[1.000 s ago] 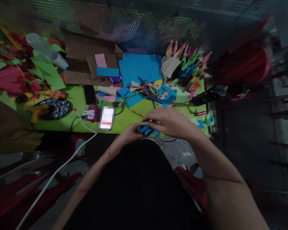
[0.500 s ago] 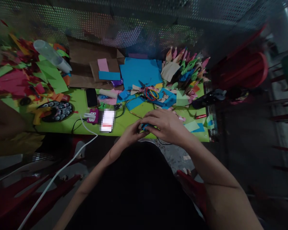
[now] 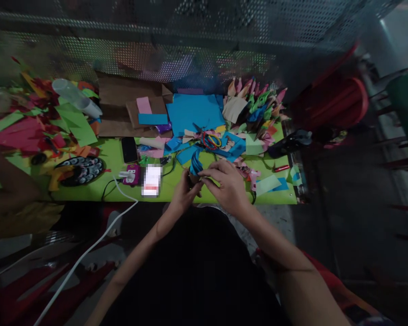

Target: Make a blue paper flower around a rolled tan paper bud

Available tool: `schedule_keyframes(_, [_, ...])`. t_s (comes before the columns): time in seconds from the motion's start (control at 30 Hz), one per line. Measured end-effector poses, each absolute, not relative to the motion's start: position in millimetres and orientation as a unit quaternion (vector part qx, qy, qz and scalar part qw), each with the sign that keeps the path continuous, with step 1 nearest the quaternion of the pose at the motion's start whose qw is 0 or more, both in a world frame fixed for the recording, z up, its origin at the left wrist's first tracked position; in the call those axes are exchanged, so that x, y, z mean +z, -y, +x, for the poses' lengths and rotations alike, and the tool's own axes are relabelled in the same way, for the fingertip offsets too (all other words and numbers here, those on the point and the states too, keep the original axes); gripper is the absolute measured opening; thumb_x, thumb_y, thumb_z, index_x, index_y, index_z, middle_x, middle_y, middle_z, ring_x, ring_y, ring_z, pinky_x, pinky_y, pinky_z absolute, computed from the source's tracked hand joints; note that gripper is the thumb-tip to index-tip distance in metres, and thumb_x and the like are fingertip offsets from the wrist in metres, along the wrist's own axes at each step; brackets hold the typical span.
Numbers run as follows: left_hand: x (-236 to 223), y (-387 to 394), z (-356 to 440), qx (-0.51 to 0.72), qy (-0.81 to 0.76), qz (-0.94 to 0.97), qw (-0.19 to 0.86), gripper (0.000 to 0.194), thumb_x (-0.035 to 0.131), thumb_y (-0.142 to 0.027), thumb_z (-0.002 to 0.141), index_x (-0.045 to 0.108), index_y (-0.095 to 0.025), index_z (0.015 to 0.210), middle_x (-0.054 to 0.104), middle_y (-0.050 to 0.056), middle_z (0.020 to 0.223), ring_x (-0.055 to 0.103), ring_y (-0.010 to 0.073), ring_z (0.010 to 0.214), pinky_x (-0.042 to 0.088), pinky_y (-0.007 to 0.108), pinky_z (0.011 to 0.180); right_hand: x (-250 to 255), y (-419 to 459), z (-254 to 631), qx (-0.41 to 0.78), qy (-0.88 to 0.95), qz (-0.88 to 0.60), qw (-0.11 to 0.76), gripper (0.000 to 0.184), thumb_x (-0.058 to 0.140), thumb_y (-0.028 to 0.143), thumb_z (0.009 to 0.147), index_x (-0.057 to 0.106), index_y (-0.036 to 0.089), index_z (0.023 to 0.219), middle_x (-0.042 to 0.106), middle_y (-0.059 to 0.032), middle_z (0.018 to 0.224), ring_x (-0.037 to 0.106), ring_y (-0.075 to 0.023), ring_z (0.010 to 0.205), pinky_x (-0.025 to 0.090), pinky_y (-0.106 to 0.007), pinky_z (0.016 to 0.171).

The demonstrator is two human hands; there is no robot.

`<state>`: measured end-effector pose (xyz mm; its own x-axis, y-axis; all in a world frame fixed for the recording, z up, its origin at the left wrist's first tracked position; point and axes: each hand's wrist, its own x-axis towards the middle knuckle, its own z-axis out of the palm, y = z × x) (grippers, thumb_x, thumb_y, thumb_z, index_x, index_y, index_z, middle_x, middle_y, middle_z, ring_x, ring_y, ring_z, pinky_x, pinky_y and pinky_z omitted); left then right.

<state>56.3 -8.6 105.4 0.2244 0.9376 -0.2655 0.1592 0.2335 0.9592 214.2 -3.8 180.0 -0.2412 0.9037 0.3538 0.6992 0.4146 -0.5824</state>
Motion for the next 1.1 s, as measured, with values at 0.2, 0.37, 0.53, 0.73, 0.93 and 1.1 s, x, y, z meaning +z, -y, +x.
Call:
schedule_keyframes(0.2, [105.7, 8.4, 58.8, 0.332, -0.533, 0.53, 0.569, 0.034, 0.062, -0.037, 0.085, 0.037, -0.025, 0.104, 0.054, -0.007, 0.076, 0.055, 0.0105, 0.058, 0.041, 0.022, 0.057, 171.8, 3.2, 213.4, 0.154, 0.759, -0.534, 0.339, 0.012, 0.063, 0.026, 0.091, 0.075, 0.025, 0.089, 0.065, -0.006, 0.087, 0.062, -0.0234, 0.089, 0.049, -0.039, 0.08])
schedule_keyframes(0.37, [99.5, 6.1, 57.9, 0.332, -0.532, 0.558, 0.543, 0.031, 0.062, -0.034, 0.085, 0.038, -0.025, 0.102, 0.054, -0.003, 0.08, 0.056, 0.0149, 0.07, 0.04, 0.026, 0.067, 167.3, 1.4, 215.0, 0.159, 0.775, -0.531, 0.305, 0.011, 0.063, 0.027, 0.09, 0.074, 0.024, 0.089, 0.065, -0.007, 0.091, 0.061, -0.0248, 0.092, 0.048, -0.039, 0.079])
schedule_keyframes(0.53, [95.2, 5.0, 57.4, 0.345, -0.496, 0.566, 0.561, 0.031, 0.059, -0.039, 0.087, 0.036, -0.024, 0.102, 0.053, -0.003, 0.083, 0.053, 0.0137, 0.073, 0.038, 0.025, 0.067, 169.0, -0.6, 217.7, 0.156, 0.803, -0.504, 0.275, 0.011, 0.061, 0.025, 0.093, 0.071, 0.024, 0.09, 0.064, -0.0066, 0.091, 0.06, -0.0231, 0.09, 0.047, -0.036, 0.077])
schedule_keyframes(0.73, [101.6, 3.4, 55.6, 0.351, -0.492, 0.57, 0.557, 0.03, 0.058, -0.041, 0.088, 0.037, -0.024, 0.102, 0.054, -0.002, 0.087, 0.053, 0.0135, 0.076, 0.038, 0.026, 0.069, 173.2, -4.5, 221.6, 0.154, 0.792, -0.505, 0.306, 0.009, 0.064, 0.028, 0.091, 0.07, 0.024, 0.087, 0.064, -0.0064, 0.09, 0.061, -0.0232, 0.09, 0.047, -0.036, 0.078])
schedule_keyframes(0.93, [96.2, 2.8, 56.7, 0.379, -0.485, 0.55, 0.564, 0.031, 0.061, -0.04, 0.087, 0.038, -0.024, 0.101, 0.054, -0.003, 0.087, 0.053, 0.0125, 0.076, 0.043, 0.025, 0.07, 171.7, -5.2, 222.9, 0.176, 0.783, -0.501, 0.322, 0.01, 0.063, 0.028, 0.091, 0.072, 0.025, 0.091, 0.065, -0.0067, 0.09, 0.062, -0.0227, 0.089, 0.05, -0.036, 0.076])
schedule_keyframes(1.1, [94.7, 1.4, 57.0, 0.367, -0.487, 0.556, 0.565, 0.031, 0.063, -0.036, 0.086, 0.038, -0.024, 0.099, 0.053, -0.003, 0.083, 0.053, 0.0131, 0.074, 0.044, 0.026, 0.069, 171.3, -5.1, 221.8, 0.189, 0.779, -0.498, 0.33, 0.01, 0.064, 0.029, 0.091, 0.074, 0.026, 0.092, 0.065, -0.0063, 0.09, 0.062, -0.0224, 0.089, 0.051, -0.035, 0.076])
